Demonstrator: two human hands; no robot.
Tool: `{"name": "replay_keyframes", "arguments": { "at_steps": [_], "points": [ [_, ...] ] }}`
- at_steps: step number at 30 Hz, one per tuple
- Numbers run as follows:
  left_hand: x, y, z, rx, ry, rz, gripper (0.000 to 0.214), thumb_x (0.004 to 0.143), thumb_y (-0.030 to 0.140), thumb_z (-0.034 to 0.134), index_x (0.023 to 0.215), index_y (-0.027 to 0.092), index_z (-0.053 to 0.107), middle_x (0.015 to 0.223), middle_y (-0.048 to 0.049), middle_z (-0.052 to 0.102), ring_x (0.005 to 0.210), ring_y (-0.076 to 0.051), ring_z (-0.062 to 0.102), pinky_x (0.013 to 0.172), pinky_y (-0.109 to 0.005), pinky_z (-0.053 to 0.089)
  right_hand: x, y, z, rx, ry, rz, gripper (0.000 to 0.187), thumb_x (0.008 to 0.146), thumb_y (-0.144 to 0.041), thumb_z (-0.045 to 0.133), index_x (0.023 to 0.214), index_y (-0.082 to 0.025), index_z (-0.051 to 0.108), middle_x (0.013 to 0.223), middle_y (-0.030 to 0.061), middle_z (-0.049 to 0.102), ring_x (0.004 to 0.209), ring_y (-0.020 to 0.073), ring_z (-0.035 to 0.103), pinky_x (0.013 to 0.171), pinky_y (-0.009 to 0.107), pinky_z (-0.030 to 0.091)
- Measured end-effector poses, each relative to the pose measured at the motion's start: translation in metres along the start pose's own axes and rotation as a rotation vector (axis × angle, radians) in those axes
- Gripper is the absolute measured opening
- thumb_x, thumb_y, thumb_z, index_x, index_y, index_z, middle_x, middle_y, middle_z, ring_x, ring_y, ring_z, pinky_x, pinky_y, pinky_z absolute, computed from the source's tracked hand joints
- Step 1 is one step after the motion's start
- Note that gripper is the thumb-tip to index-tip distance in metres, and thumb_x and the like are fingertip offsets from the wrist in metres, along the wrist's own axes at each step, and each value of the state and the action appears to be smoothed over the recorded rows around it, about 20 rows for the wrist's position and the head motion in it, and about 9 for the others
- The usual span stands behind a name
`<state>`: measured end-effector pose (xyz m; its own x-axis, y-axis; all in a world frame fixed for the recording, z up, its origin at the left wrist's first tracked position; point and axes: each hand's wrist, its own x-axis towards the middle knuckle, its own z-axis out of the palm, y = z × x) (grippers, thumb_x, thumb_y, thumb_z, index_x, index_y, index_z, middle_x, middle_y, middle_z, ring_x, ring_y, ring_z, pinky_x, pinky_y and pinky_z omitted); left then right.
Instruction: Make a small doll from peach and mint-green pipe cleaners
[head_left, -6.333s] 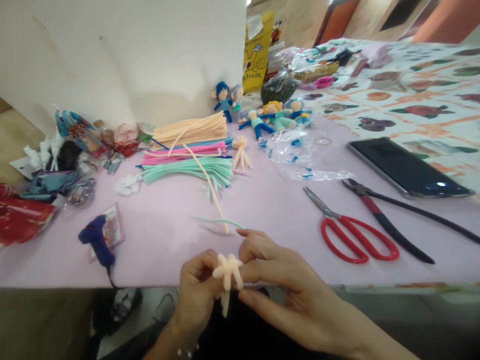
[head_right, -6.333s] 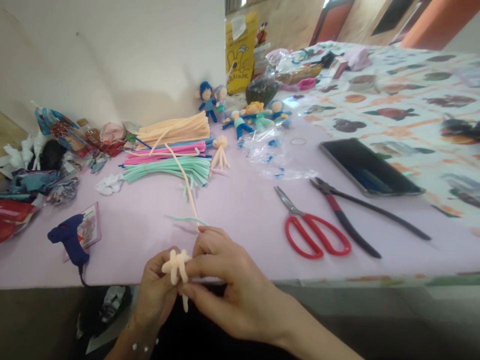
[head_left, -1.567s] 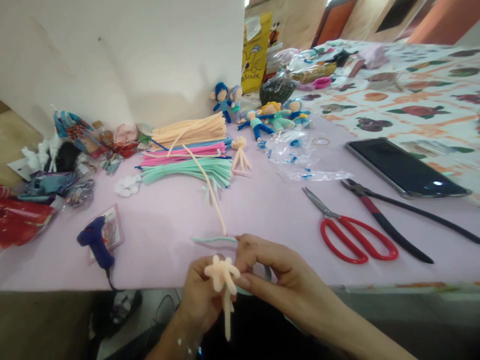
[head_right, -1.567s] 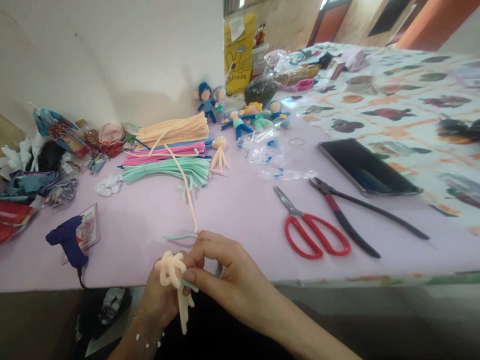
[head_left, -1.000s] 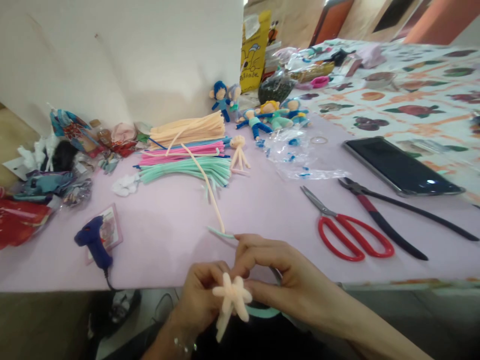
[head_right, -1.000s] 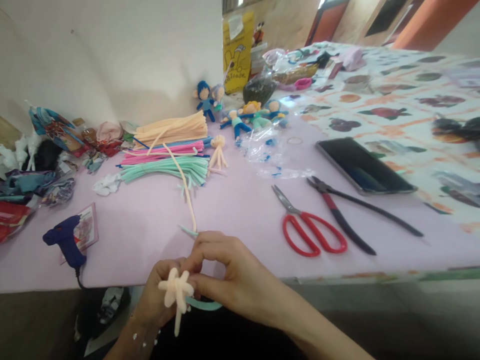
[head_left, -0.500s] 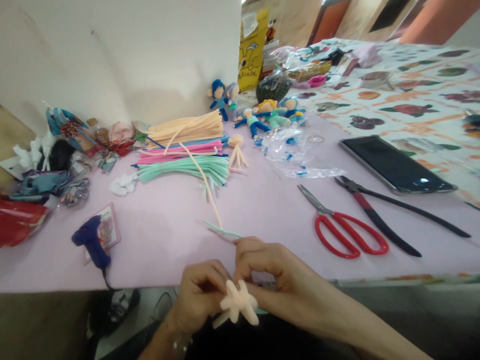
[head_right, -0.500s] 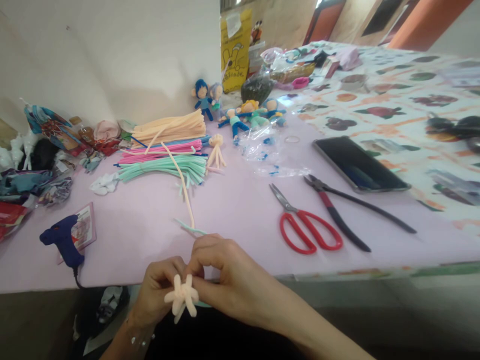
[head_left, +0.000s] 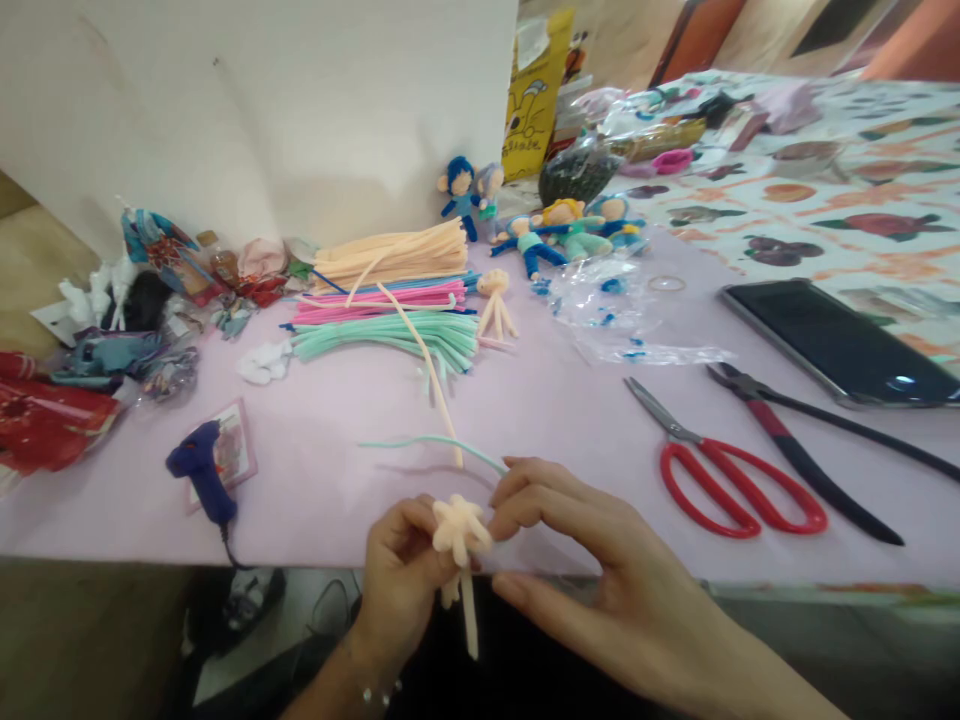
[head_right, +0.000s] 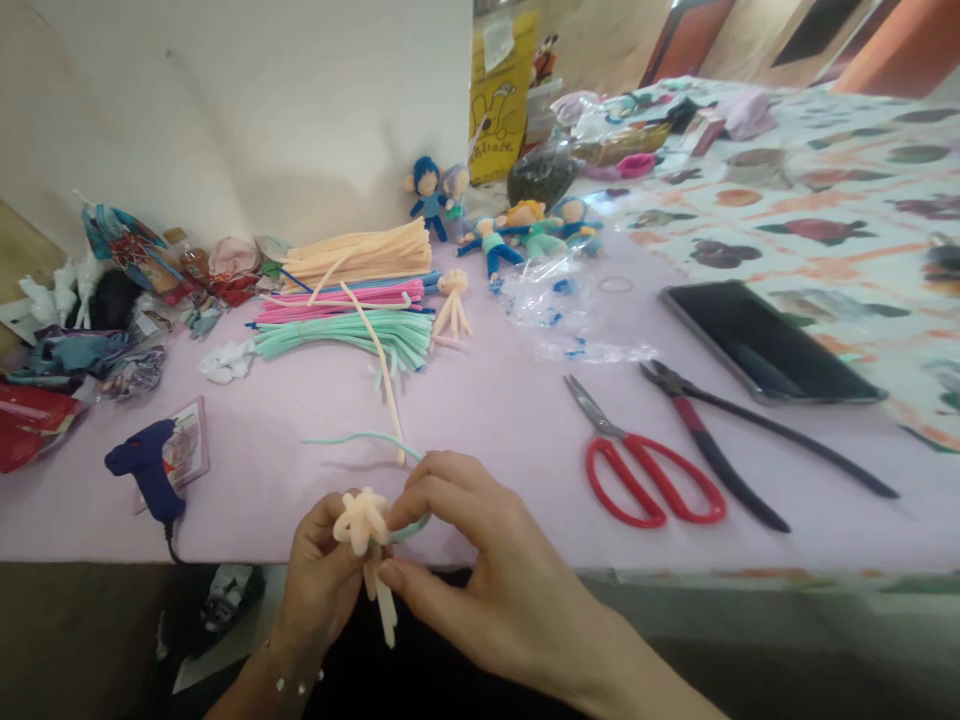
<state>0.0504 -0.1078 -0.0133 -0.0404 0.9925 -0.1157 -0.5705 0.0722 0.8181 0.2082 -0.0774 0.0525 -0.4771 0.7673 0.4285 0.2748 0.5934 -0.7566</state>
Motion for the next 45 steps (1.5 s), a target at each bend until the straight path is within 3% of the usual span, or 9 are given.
{"name": "replay_keyframes", "arguments": {
  "at_steps": [6, 11, 19, 23, 30, 36, 42, 45],
  "points": [
    [-0.003, 0.0, 0.002, 0.093, 0.004, 0.114, 0.02, 0.067, 0.031, 0.081, 0.065, 0.019, 0.065, 0.071, -0.0029, 0.069, 0.072, -0.017, 0.065, 0.071, -0.029, 0.052, -0.004, 0.0, 0.015, -0.236, 0.305, -0.111, 0.015, 0.079, -0.014, 0.062, 0.08, -0.023, 0.051, 0.072, -0.0006, 0.056, 0.07, 0.0171, 0.058, 0.075, 0.037, 0.053],
    [-0.005, -0.002, 0.002, 0.07, 0.001, 0.131, 0.014, 0.07, 0.024, 0.078, 0.068, 0.019, 0.066, 0.071, -0.0014, 0.068, 0.068, -0.014, 0.062, 0.066, -0.025, 0.05, -0.002, -0.005, 0.017, -0.342, 0.252, -0.218, 0.011, 0.081, -0.013, 0.06, 0.075, -0.021, 0.058, 0.063, -0.0019, 0.052, 0.059, 0.0145, 0.053, 0.073, 0.038, 0.05],
    [-0.002, 0.001, 0.009, -0.155, 0.051, -0.104, 0.03, 0.053, 0.032, 0.088, 0.06, 0.017, 0.062, 0.061, 0.0006, 0.066, 0.057, -0.013, 0.061, 0.058, -0.024, 0.05, -0.001, 0.0, 0.021, -0.321, 0.253, -0.226, 0.02, 0.08, -0.007, 0.055, 0.067, -0.021, 0.054, 0.059, -0.0028, 0.053, 0.057, 0.0127, 0.052, 0.075, 0.036, 0.049],
    [-0.002, 0.003, 0.012, -0.164, 0.078, -0.141, 0.032, 0.051, 0.032, 0.089, 0.059, 0.016, 0.062, 0.064, 0.0, 0.067, 0.055, -0.012, 0.06, 0.055, -0.023, 0.049, -0.001, 0.003, 0.019, -0.284, 0.241, -0.213, 0.016, 0.082, -0.009, 0.056, 0.073, -0.022, 0.055, 0.061, -0.0038, 0.054, 0.058, 0.0124, 0.054, 0.08, 0.038, 0.048],
    [-0.001, 0.007, 0.014, -0.151, 0.155, -0.088, 0.03, 0.048, 0.027, 0.09, 0.053, 0.015, 0.063, 0.064, -0.0003, 0.065, 0.065, -0.014, 0.061, 0.066, -0.025, 0.051, -0.001, 0.007, 0.017, -0.17, 0.17, -0.067, 0.013, 0.077, -0.015, 0.065, 0.075, -0.021, 0.054, 0.07, -0.0015, 0.06, 0.068, 0.0156, 0.06, 0.083, 0.04, 0.048],
    [-0.002, 0.001, 0.008, -0.064, 0.068, -0.023, 0.02, 0.058, 0.028, 0.086, 0.056, 0.018, 0.069, 0.066, -0.0006, 0.063, 0.069, -0.016, 0.061, 0.066, -0.026, 0.05, -0.001, 0.01, 0.018, -0.118, 0.042, -0.065, 0.013, 0.078, -0.009, 0.061, 0.073, -0.021, 0.062, 0.07, -0.0021, 0.065, 0.067, 0.013, 0.062, 0.09, 0.038, 0.047],
    [-0.002, 0.008, -0.006, 0.084, 0.037, 0.193, 0.01, 0.066, 0.023, 0.081, 0.072, 0.021, 0.074, 0.077, 0.0001, 0.062, 0.073, -0.013, 0.059, 0.069, -0.024, 0.049, 0.0, 0.007, 0.019, -0.155, 0.042, -0.021, 0.016, 0.072, -0.006, 0.055, 0.067, -0.021, 0.058, 0.062, -0.0035, 0.062, 0.06, 0.0126, 0.061, 0.09, 0.039, 0.049],
    [-0.001, 0.015, -0.007, 0.06, -0.012, 0.148, 0.012, 0.067, 0.022, 0.081, 0.077, 0.022, 0.074, 0.075, 0.0014, 0.062, 0.071, -0.012, 0.058, 0.067, -0.021, 0.048, 0.003, 0.006, 0.019, -0.115, 0.001, -0.001, 0.016, 0.073, -0.008, 0.054, 0.067, -0.022, 0.058, 0.061, -0.0034, 0.062, 0.06, 0.013, 0.061, 0.09, 0.038, 0.049]
  ]
}}
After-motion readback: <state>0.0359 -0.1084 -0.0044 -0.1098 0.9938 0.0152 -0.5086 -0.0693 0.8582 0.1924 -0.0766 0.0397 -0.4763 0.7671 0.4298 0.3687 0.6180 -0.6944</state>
